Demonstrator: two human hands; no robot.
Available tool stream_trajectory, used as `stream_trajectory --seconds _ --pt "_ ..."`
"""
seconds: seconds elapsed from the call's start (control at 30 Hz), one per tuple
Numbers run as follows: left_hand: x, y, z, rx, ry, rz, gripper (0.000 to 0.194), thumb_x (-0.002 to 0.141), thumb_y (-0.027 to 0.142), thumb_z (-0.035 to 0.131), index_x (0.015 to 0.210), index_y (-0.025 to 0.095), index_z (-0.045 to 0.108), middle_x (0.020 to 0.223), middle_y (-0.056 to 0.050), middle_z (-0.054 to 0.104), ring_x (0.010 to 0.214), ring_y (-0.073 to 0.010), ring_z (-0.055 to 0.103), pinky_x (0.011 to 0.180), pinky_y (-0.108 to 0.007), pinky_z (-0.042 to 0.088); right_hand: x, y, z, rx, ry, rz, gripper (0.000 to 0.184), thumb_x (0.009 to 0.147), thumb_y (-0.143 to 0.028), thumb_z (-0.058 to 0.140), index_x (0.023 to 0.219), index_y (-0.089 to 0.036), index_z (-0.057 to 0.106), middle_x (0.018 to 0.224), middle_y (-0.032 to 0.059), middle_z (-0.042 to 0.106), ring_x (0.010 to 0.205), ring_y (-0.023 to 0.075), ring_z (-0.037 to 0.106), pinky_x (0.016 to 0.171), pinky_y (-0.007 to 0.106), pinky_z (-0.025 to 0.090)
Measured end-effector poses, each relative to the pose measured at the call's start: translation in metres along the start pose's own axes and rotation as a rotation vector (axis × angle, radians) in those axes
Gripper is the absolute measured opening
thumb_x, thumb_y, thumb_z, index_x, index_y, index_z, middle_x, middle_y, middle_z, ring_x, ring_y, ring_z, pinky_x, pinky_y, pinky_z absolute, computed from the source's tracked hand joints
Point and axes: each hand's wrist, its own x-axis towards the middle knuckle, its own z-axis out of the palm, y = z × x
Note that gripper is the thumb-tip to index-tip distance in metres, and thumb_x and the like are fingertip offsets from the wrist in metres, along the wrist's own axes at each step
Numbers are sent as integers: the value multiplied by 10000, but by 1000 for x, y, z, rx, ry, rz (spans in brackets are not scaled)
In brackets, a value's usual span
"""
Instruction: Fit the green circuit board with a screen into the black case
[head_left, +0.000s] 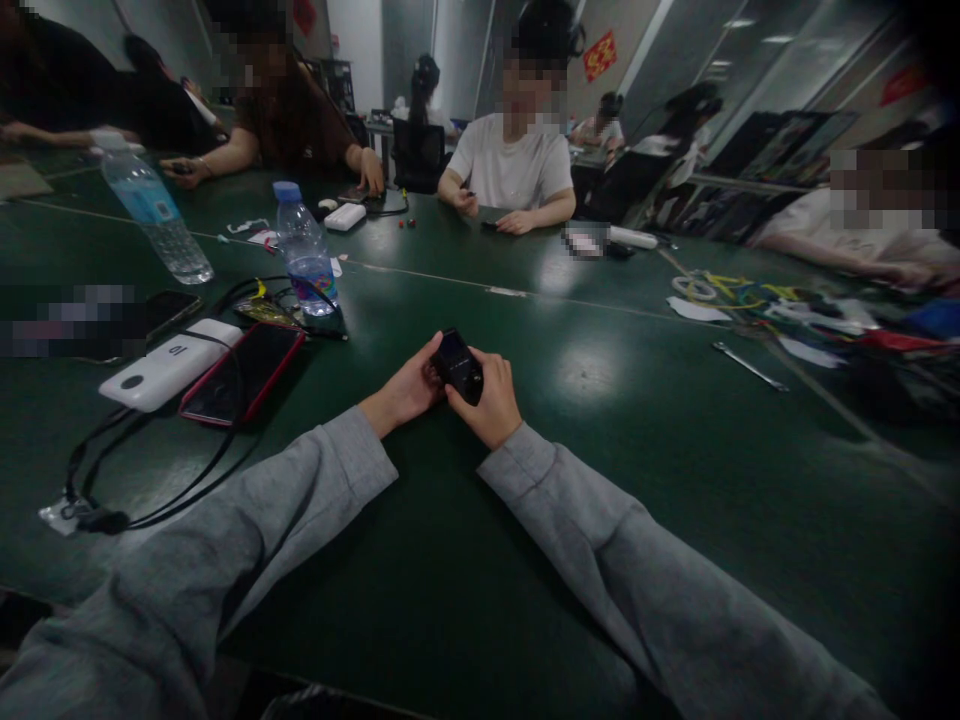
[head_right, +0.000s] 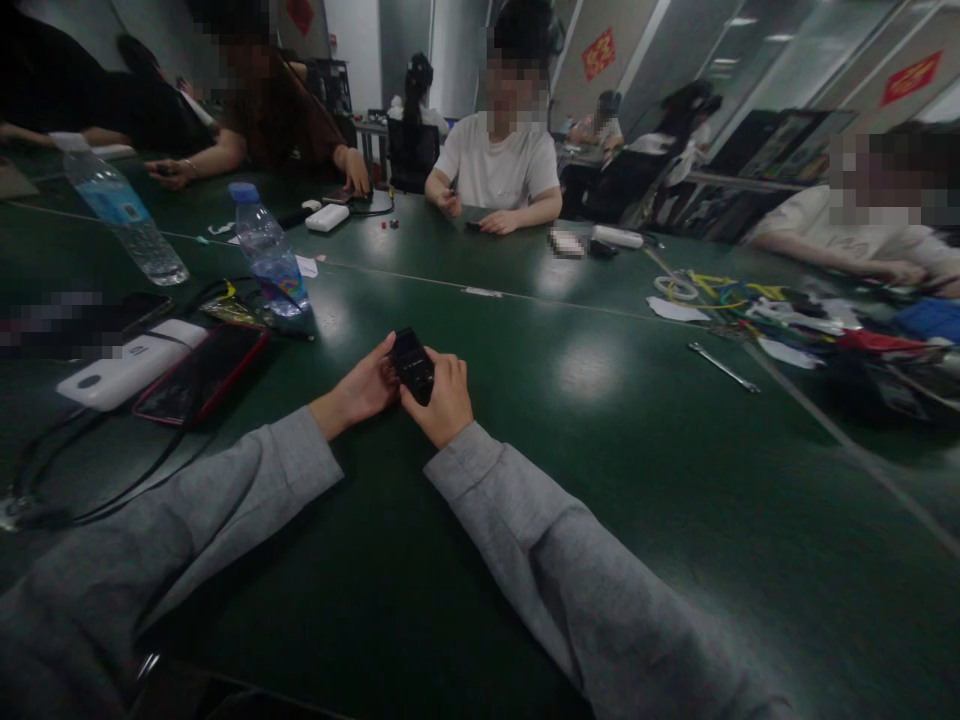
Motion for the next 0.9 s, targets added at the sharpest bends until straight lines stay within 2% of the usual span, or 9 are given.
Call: stream_trajectory --seconds 0.17,0.4,0.53,0.67,0.73,0.83,0.9 --pt "-7 0 -1 15 -15 24 290 888 418 595 777 154 638 655 -10 647 600 -106 594 617 -238 457 -2 -5 2 -101 13 -58 573 784 -336 611 1293 -122 457 1116 169 561 1016 331 504 888 546 454" --pt "-16 -2 -6 80 -48 105 261 834 417 650 751 171 615 573 22 604 516 -95 560 547 -228 434 -10 -23 1 -238 8 -72 604 815 -361 590 1313 -50 450 1139 216 559 1048 358 491 920 554 447" --pt "-30 -6 -5 117 -70 116 263 863 409 604 797 156 630 637 -8 654 566 -117 601 582 -242 462 -24 -33 -4 -225 27 -51 649 830 -468 585 1305 -45 457 1157 225 553 1061 358 495 945 556 438" --pt "-57 -15 -8 135 -79 110 308 880 437 571 838 141 647 656 -33 669 596 -141 627 606 -256 489 -42 -51 -10 -118 57 -35 708 799 -623 581 1261 -93 494 1145 202 564 1061 345 503 948 539 443" --pt "-72 -19 -12 119 -69 127 311 885 440 562 850 142 648 687 -40 685 628 -148 649 628 -257 506 -51 -64 -12 -36 140 21 632 836 -634 524 1223 -135 511 1091 169 580 1016 310 521 922 506 457" --pt "-87 -21 -18 76 -82 146 284 898 416 550 858 151 646 678 -33 684 613 -137 650 621 -244 510 -59 -84 -13 96 303 141 437 922 -558 415 1131 -189 519 964 99 590 885 232 538 839 414 474" --pt "-91 -19 -21 57 -74 146 294 902 425 540 846 155 641 664 -32 683 587 -136 646 600 -244 513 -61 -92 -13 118 323 156 340 924 -514 425 1023 -201 516 879 61 573 821 204 525 785 371 462"
